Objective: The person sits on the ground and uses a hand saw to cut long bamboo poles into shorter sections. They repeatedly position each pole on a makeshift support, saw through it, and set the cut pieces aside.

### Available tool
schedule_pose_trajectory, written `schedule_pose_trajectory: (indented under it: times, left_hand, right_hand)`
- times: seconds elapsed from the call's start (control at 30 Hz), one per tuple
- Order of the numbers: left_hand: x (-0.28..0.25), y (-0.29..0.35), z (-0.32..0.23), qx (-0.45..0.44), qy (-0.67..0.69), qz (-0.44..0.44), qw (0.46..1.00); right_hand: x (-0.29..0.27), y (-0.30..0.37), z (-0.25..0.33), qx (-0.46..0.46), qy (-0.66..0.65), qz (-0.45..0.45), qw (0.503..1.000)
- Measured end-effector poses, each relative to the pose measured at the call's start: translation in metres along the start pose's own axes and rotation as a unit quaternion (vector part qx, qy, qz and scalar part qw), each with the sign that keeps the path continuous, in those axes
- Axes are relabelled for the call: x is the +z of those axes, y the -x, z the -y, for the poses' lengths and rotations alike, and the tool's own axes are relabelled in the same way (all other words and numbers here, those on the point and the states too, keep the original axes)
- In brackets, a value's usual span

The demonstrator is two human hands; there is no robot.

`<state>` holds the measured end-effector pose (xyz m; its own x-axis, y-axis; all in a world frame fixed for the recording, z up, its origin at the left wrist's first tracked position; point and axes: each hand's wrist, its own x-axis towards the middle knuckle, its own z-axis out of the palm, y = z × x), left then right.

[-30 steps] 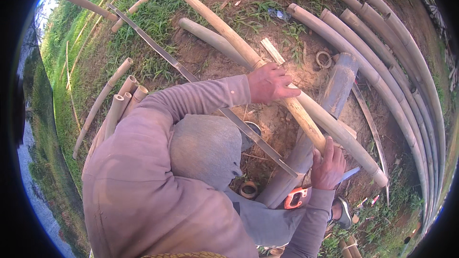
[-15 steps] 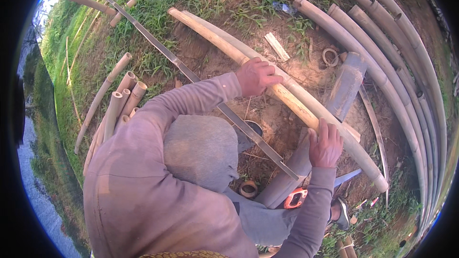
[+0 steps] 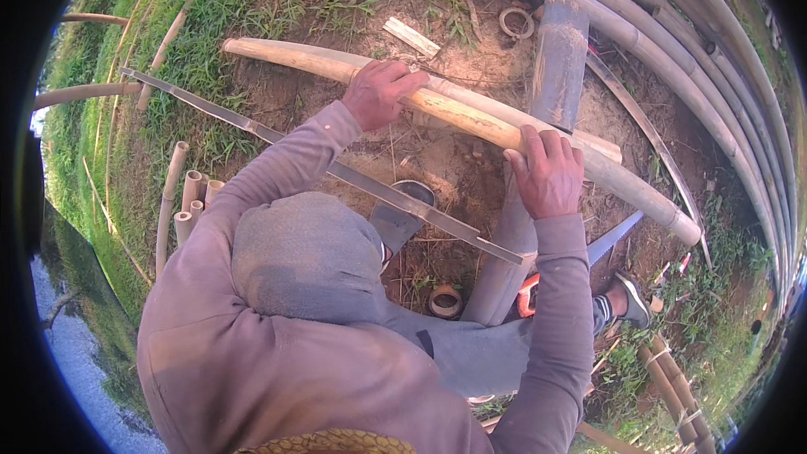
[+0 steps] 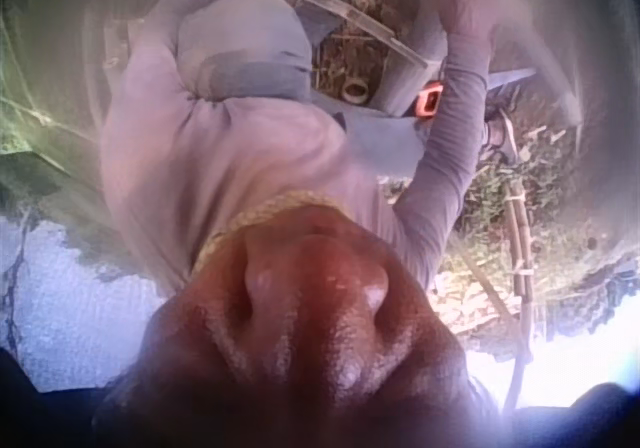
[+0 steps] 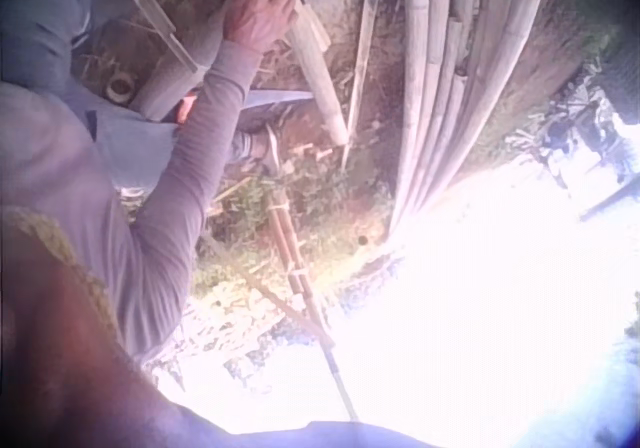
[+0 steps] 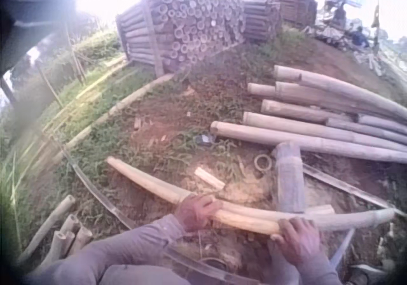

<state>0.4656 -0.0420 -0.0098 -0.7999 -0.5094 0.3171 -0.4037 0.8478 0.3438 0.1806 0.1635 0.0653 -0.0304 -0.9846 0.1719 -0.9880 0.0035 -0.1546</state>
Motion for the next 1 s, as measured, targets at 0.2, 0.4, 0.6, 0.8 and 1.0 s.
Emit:
schedule_pose_trajectory:
  times: [0.2, 0.4, 0.6, 0.8, 1.0]
  left_hand:
    - [-0.018, -0.023, -0.019, 0.049, 0.016, 0.007, 0.999]
    - [0.018, -0.043, -0.038, 0.089, 0.055, 0.093, 0.99]
    - [0.022, -0.044, -0.037, 0.097, 0.026, 0.087, 0.991]
    - [0.019, -0.057, -0.037, 0.118, 0.003, 0.119, 0.986]
    - [-0.005, -0.077, -0.064, 0.055, -0.08, 0.222, 0.97]
  right_hand:
    - [0.01, -0.005, -0.015, 0.017, 0.01, -0.046, 0.999]
    - [0.03, -0.002, -0.013, 0.071, 0.012, -0.06, 0.996]
    - [0.015, 0.113, -0.002, 0.294, -0.064, -0.243, 0.922]
    - [0.049, 0.307, 0.023, 0.643, -0.105, 0.156, 0.743]
    - [0.073, 0.312, 0.009, 0.626, -0.095, 0.262, 0.729]
